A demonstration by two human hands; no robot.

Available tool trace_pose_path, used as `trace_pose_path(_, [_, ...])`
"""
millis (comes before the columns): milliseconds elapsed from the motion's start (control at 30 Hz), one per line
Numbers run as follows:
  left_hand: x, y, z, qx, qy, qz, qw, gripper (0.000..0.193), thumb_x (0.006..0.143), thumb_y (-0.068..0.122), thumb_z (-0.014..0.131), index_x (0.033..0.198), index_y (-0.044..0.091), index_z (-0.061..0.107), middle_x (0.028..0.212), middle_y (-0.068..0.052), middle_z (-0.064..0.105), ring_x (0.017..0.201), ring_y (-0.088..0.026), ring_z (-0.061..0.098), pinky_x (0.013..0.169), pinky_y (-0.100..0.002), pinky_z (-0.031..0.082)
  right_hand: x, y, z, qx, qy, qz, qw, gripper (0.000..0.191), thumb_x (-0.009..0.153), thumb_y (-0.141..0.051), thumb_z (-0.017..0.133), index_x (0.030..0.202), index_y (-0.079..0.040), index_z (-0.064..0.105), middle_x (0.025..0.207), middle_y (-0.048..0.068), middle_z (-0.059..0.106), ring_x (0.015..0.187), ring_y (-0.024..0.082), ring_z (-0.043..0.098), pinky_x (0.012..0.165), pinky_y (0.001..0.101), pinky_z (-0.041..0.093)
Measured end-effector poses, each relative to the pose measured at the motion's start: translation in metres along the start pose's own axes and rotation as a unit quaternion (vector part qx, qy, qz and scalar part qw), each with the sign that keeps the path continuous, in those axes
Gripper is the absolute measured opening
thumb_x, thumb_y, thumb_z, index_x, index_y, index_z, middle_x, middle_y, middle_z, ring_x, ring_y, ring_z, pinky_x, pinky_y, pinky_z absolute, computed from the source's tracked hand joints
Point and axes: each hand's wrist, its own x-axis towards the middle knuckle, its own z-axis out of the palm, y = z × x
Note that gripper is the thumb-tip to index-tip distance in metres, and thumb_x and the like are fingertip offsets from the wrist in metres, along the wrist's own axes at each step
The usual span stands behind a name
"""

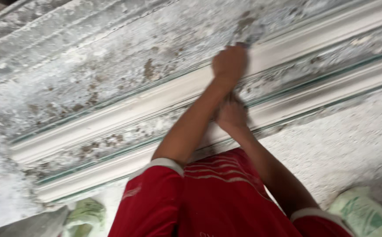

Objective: The person uses a small flat scraper to remove dried plaster residue from the grooved surface of decorative molding pieces laid on a work surface. They work along the lengths of the moldings section by section, steadying each piece with the other hand and brushing loosened debris away as they go.

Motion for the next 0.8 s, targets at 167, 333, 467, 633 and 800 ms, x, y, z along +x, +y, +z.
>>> trace_pose_path(167, [0.02,0.05,0.009,-0.001,0.004,0.127,0.992,0.033,0.099,0.021,0.05,0.127,0.011,0.065,0.112,-0.014,0.076,0.09,-0.034,0.076,0.07,-0.049,0.062,0.009,0.138,-0.09,0.101,0.041,-0.009,0.994,0.067,0.109,-0.049,0.055,0.15,0.002,0.048,0.154,0.03,0.05,0.145,0.044,0.046,0.12,0.0538,0.033])
trace_pose_path(333, [-0.05,-0.087,-0.06,0.125,-0.015,0.202,0.971,0.04,0.1,0.022,0.059,0.141,0.025,0.06,0.125,-0.003,0.074,0.073,-0.021,0.073,0.05,-0.037,0.056,0.047,0.248,-0.156,-0.035,0.073,0.061,0.995,0.11,0.097,-0.069,0.059,0.16,0.012,0.019,0.161,0.043,0.022,0.152,0.056,0.019,0.124,0.0598,0.017])
trace_pose_path(467, [-0.123,-0.195,-0.116,0.303,-0.02,0.26,0.917,0.049,0.104,0.019,0.054,0.152,0.025,0.046,0.15,-0.006,0.058,0.112,-0.032,0.071,0.04,-0.025,0.057,0.068,0.273,-0.154,-0.052,0.038,0.097,0.993,0.126,0.086,-0.079,0.061,0.159,0.012,0.014,0.157,0.048,0.017,0.151,0.06,0.011,0.122,0.061,0.014])
trace_pose_path(633, [-0.152,-0.244,-0.143,0.395,-0.018,0.289,0.872,0.064,0.099,0.012,0.056,0.16,0.022,0.038,0.152,-0.008,0.056,0.097,-0.028,0.075,0.045,-0.026,0.057,0.072,0.279,-0.128,-0.075,0.093,0.067,0.991,0.13,0.09,-0.083,0.059,0.158,0.019,0.017,0.155,0.053,0.023,0.152,0.065,0.014,0.126,0.0644,0.017])
trace_pose_path(800, [-0.055,-0.106,-0.051,0.286,0.058,0.391,0.873,0.06,0.1,0.015,0.06,0.151,0.028,0.03,0.11,-0.006,0.067,0.044,-0.012,0.052,0.031,-0.025,0.042,0.082,0.282,-0.135,-0.096,0.079,0.075,0.989,0.132,0.087,-0.08,0.066,0.157,0.021,0.017,0.153,0.055,0.022,0.15,0.065,0.015,0.126,0.0624,0.018])
